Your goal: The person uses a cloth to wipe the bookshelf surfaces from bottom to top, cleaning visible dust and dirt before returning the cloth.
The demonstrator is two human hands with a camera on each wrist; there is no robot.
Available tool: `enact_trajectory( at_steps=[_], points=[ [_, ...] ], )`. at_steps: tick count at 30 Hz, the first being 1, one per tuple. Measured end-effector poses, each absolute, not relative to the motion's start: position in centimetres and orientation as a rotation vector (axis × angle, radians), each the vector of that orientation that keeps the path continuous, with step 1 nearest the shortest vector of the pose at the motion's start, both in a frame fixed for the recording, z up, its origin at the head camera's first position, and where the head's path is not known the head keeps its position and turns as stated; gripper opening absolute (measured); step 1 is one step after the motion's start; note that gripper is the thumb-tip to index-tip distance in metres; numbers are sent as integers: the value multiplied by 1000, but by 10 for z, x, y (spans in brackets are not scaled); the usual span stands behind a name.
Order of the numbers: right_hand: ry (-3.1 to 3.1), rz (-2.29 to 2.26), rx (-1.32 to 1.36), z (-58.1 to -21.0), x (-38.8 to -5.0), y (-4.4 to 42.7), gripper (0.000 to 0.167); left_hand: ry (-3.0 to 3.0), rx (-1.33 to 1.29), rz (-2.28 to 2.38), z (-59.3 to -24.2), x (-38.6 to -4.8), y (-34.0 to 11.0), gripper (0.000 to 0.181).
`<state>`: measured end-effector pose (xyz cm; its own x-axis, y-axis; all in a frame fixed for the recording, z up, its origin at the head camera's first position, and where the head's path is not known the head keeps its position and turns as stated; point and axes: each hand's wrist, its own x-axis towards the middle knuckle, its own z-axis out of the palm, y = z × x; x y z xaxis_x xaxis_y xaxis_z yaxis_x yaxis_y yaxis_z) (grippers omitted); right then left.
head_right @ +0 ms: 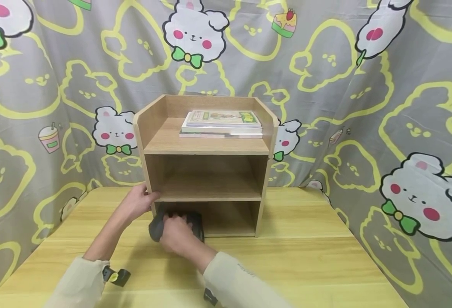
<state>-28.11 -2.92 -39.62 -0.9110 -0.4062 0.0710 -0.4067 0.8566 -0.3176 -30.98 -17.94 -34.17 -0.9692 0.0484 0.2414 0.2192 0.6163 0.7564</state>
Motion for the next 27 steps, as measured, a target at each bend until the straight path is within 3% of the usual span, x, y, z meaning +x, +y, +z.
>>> enact_trajectory(
  at_steps=[14, 27],
  points=[
    [-3322, 83, 490, -416, -272, -44, 73, -2642, -224, -1275, -343, -311, -180, 48],
    [-3252, 451, 572, -423, -273, 31, 77, -2655, -228, -1246, -342, -311, -179, 47]
  ],
)
